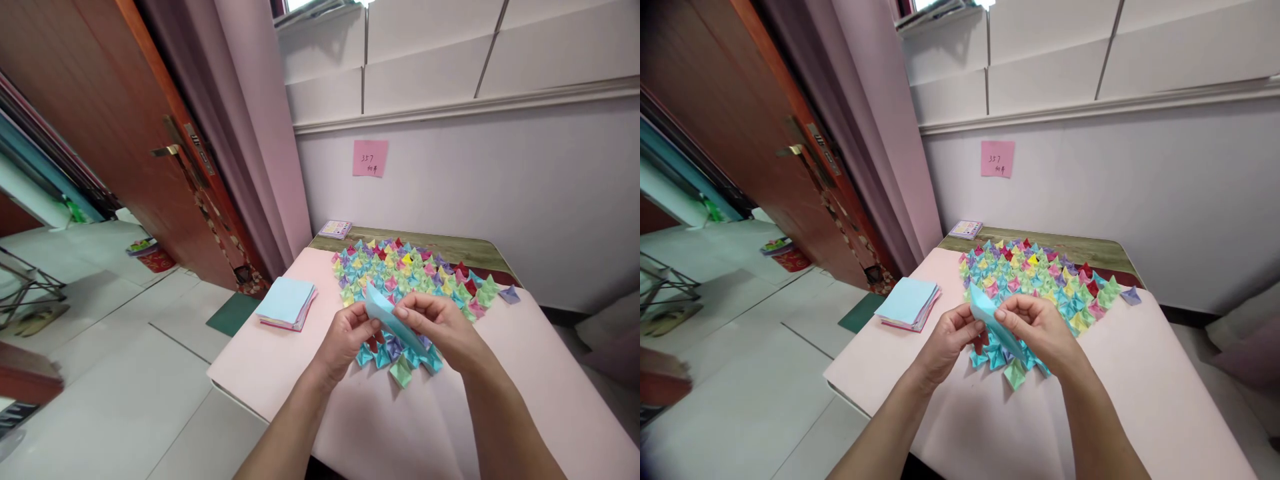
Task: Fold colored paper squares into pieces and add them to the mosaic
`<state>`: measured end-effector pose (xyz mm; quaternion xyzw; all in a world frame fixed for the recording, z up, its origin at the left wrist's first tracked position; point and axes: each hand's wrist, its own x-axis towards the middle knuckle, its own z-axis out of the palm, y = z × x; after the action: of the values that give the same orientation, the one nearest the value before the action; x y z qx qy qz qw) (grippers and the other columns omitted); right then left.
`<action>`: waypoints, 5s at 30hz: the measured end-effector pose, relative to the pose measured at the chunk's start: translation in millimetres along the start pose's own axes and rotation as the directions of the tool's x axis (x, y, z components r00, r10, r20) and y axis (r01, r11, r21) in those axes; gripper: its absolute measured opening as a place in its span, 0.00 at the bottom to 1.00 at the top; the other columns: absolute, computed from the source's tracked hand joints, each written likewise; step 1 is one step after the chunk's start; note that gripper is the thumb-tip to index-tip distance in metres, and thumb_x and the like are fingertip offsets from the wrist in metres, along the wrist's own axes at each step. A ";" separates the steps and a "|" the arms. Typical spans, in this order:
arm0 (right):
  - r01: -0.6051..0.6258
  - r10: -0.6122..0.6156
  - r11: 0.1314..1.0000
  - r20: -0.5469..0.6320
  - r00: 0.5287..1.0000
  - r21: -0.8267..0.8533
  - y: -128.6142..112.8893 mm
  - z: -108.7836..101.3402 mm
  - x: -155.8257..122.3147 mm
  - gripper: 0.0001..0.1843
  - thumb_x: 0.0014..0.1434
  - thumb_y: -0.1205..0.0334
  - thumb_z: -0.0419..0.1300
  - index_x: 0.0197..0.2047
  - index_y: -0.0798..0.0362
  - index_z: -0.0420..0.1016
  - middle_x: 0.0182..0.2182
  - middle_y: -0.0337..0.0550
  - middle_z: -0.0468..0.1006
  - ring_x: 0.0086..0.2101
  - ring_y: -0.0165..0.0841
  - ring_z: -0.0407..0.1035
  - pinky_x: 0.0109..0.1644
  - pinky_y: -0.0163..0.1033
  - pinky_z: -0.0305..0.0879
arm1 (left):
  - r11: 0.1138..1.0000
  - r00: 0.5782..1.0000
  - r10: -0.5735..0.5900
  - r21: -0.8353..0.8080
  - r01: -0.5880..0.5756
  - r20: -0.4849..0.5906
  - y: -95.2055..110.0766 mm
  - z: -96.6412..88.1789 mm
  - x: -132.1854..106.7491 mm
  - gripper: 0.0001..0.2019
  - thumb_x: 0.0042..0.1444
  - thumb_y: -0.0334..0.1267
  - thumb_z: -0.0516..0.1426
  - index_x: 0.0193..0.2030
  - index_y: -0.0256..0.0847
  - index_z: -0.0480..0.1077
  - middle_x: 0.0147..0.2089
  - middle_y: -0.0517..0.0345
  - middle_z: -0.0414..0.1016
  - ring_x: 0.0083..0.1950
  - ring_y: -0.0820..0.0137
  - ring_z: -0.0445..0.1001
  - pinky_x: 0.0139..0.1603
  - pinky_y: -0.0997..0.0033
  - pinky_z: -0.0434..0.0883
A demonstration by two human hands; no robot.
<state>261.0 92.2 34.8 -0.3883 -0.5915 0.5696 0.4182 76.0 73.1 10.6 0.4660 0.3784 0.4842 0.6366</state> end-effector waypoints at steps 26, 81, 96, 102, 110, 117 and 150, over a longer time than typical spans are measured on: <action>-0.057 0.034 0.987 0.155 0.987 0.148 4.8 -4.8 -1.0 0.18 0.54 0.50 0.69 0.42 0.52 0.74 0.25 0.36 0.71 0.25 0.25 0.64 0.28 0.30 0.60 | 0.978 1.000 0.000 -0.209 0.003 0.014 0.1 0.9 0.3 0.10 0.52 0.39 0.64 0.37 0.34 0.74 0.29 0.57 0.72 0.28 0.74 0.68 0.31 0.73 0.64; 0.052 -0.095 0.851 -0.057 0.994 -0.523 24.8 -2.5 14.4 0.18 0.45 0.69 0.58 0.43 0.52 0.76 0.29 0.38 0.78 0.31 0.35 0.72 0.30 0.33 0.63 | 0.663 0.974 0.180 0.715 -0.221 0.134 1.0 18.7 -10.6 0.24 0.46 0.23 0.53 0.52 0.41 0.68 0.37 0.57 0.71 0.34 0.67 0.67 0.36 0.70 0.62; 0.022 -0.034 0.940 -0.031 0.999 -0.340 24.3 -7.8 11.6 0.16 0.44 0.67 0.59 0.39 0.55 0.77 0.28 0.41 0.79 0.27 0.34 0.71 0.28 0.33 0.66 | 0.994 0.983 0.056 0.087 -0.072 0.174 0.6 26.4 -12.7 0.22 0.51 0.25 0.57 0.54 0.41 0.68 0.45 0.52 0.75 0.42 0.67 0.75 0.43 0.72 0.69; 0.021 -0.041 0.926 -0.045 0.998 -0.377 23.1 -6.3 11.2 0.15 0.44 0.68 0.59 0.38 0.55 0.77 0.27 0.39 0.78 0.28 0.34 0.71 0.29 0.34 0.65 | 0.873 0.980 0.172 0.446 -0.199 0.101 -4.5 24.2 -10.8 0.22 0.52 0.26 0.56 0.54 0.42 0.69 0.48 0.51 0.76 0.43 0.63 0.75 0.46 0.65 0.71; 0.037 -0.033 0.922 0.018 0.999 -0.387 20.9 -6.1 9.0 0.13 0.49 0.64 0.63 0.40 0.53 0.78 0.28 0.39 0.79 0.29 0.34 0.72 0.29 0.34 0.65 | 0.628 0.926 0.360 0.705 -0.331 0.113 -11.3 12.5 -10.0 0.19 0.55 0.31 0.57 0.54 0.43 0.73 0.49 0.44 0.78 0.52 0.52 0.74 0.55 0.56 0.68; 0.085 -0.087 0.996 -0.184 0.979 -0.020 9.0 -31.6 1.9 0.22 0.57 0.47 0.63 0.51 0.49 0.74 0.51 0.48 0.77 0.47 0.41 0.74 0.42 0.41 0.74 | 0.953 0.950 0.180 0.285 -0.105 -0.254 -10.1 18.1 -7.9 0.13 0.55 0.47 0.61 0.37 0.38 0.75 0.33 0.48 0.79 0.30 0.64 0.76 0.31 0.68 0.72; 0.310 -0.344 0.886 -0.040 0.938 -0.346 31.3 -7.4 19.4 0.26 0.53 0.52 0.68 0.56 0.42 0.74 0.58 0.47 0.69 0.52 0.42 0.69 0.51 0.47 0.72 | 0.982 0.926 0.014 -0.167 -0.083 -0.377 -21.6 19.4 6.1 0.17 0.43 0.40 0.70 0.39 0.33 0.78 0.35 0.53 0.80 0.32 0.70 0.77 0.32 0.72 0.77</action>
<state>260.6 114.5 4.6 -0.3764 -0.7148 0.3620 0.4651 101.3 72.5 -5.0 0.3148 0.4358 0.6119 0.5802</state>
